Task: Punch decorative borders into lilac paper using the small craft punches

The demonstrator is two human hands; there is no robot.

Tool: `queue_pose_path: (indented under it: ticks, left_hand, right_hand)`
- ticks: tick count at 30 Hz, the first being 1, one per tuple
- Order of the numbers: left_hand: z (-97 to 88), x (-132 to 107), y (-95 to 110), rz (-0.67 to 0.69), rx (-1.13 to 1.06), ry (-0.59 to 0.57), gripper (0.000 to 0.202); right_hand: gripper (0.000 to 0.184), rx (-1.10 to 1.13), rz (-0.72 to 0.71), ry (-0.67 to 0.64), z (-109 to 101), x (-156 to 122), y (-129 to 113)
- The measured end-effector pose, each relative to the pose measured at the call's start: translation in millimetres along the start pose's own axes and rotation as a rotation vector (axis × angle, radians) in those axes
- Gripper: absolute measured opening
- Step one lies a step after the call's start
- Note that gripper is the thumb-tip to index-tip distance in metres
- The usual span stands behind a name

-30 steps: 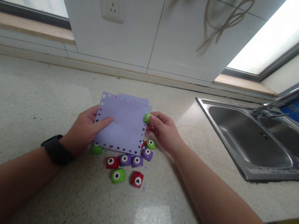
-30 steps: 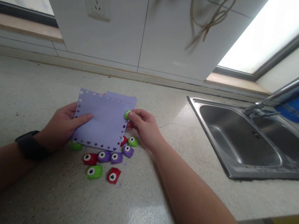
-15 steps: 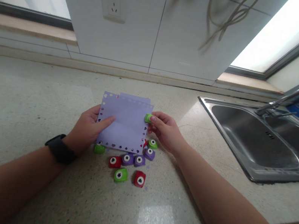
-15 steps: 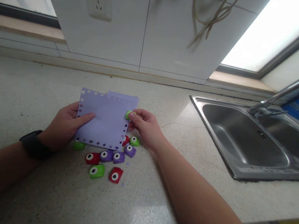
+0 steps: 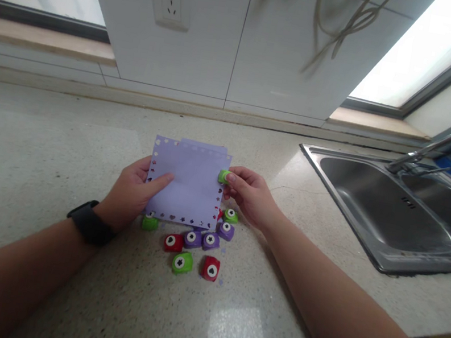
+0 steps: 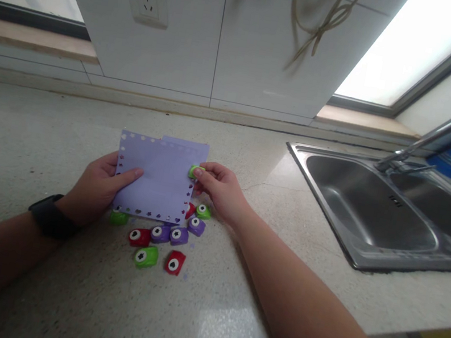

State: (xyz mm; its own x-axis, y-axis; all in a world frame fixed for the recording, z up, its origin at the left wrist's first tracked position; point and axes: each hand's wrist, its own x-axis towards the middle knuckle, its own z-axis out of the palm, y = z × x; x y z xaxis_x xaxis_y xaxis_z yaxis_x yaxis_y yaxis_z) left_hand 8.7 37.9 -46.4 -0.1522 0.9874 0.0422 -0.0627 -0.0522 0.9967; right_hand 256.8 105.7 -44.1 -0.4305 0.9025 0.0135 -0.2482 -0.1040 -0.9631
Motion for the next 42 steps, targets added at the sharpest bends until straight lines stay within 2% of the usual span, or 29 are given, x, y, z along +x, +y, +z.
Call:
queue_pose_path:
  ticks: [37, 42]
  left_hand:
    - [-0.2, -1.4, -0.9, -0.013, 0.025, -0.017, 0.055]
    - [-1.5, -2.0, -2.0, -0.016, 0.028, -0.013, 0.056]
  right_hand:
    - [0.039, 0.073, -0.014, 0.016, -2.0, 1.9, -1.2]
    - [0.037, 0.070, -0.027, -0.018, -2.6, 2.3, -2.3]
